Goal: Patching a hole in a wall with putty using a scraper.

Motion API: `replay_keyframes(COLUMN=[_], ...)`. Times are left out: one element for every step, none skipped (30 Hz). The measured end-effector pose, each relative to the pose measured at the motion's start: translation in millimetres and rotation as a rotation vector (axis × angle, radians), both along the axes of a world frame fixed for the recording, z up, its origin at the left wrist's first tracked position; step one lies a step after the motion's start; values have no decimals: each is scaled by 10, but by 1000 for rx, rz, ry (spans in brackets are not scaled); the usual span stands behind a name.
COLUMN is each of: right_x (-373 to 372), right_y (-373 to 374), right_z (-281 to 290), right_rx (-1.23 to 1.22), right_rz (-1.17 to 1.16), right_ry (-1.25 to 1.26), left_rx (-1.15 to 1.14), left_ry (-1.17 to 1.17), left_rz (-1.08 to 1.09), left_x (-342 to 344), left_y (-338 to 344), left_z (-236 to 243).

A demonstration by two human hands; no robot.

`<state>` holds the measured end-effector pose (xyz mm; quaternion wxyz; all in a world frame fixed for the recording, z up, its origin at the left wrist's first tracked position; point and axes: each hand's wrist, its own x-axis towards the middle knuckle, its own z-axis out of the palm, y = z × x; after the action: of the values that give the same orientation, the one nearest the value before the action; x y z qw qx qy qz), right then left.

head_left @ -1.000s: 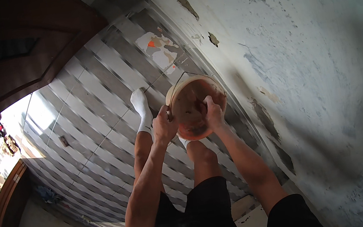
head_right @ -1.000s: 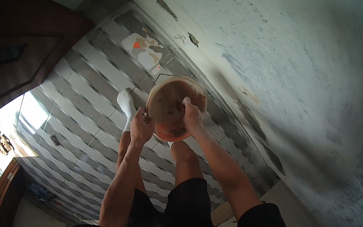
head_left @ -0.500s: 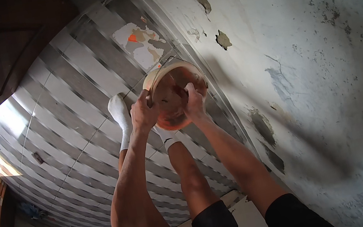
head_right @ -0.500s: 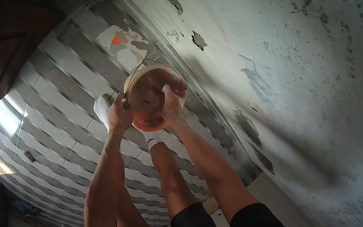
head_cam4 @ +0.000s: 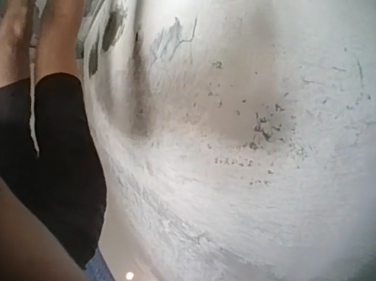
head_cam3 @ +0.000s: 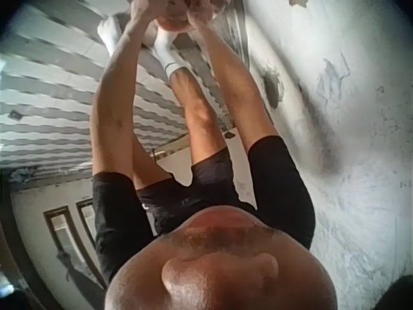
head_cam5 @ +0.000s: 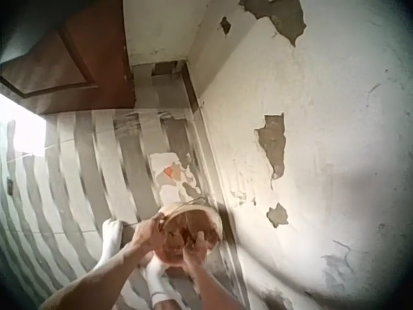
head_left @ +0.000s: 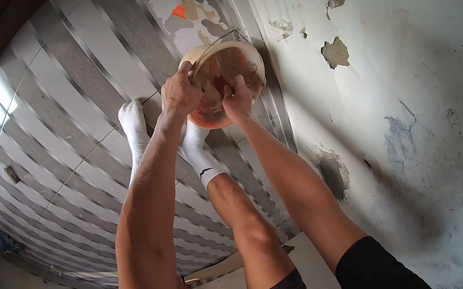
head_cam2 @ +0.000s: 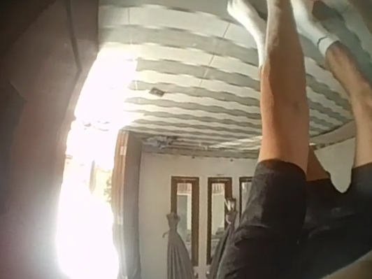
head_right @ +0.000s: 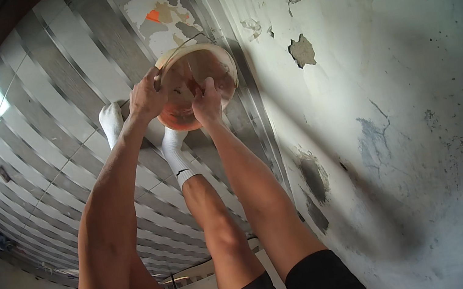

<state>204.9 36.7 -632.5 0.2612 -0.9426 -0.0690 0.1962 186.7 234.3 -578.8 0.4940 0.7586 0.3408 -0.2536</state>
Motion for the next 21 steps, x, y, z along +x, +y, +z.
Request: replay_keyframes(right_x=[-25, -64, -100, -76, -66, -57, -73, -127, -180, -177, -170, -164, -130, -99, -74, -60, -49, -46, -76, -35, 19], right_y=[35, 115, 183, 135, 81, 23, 1, 31, 68, 30, -8, -26, -88, -123, -149, -153, -133, -105, -26, -124, -212], right_z=[2, 57, 123, 157, 177, 205, 275, 382, 493, 571, 653, 718, 767, 790, 804, 837, 844, 848, 848, 799, 741], right_rx=[2, -2, -8, -14, 64, 143, 141, 303, 467, 469, 489, 510, 482, 482, 479, 479, 485, 501, 524, 517, 440], right_rz=[1, -90, -181, -176, -321, -467, -469, -598, -728, -729, -729, -730, -728, -731, -687, -642, -644, -649, -658, -657, -570], right_ry=[8, 109, 208, 202, 318, 433, 433, 481, 526, 523, 544, 567, 558, 553, 547, 542, 537, 553, 578, 558, 521], left_rx=[9, 22, 15, 9, 11, 12, 27, 31, 58, 79, 82, 67, 44, 41, 57, 75, 78, 53, 36, -30, -98], left_ry=[19, 41, 62, 57, 60, 63, 108, 115, 131, 134, 132, 111, 84, 80, 25, -30, -36, -87, -132, -140, -149], left_rz=[-4, -10, -31, -25, -45, -66, -111, -116, -51, 16, 13, 26, 39, 35, 105, 174, 170, 216, 257, 251, 244], left_x=[-10, -46, -75, -59, -58, -49, -52, -131, -219, -204, -206, -240, -223, -202, -190, -200, -267, -359, -478, -500, -525], left_y=[49, 122, 222, 259, 284, 302, 320, 360, 394, 395, 391, 383, 338, 307, 280, 269, 243, 212, 227, 144, 71], left_z=[-25, -55, -98, -147, -208, -265, -311, -363, -403, -388, -365, -325, -233, -146, -57, 61, 106, 167, 259, 396, 544])
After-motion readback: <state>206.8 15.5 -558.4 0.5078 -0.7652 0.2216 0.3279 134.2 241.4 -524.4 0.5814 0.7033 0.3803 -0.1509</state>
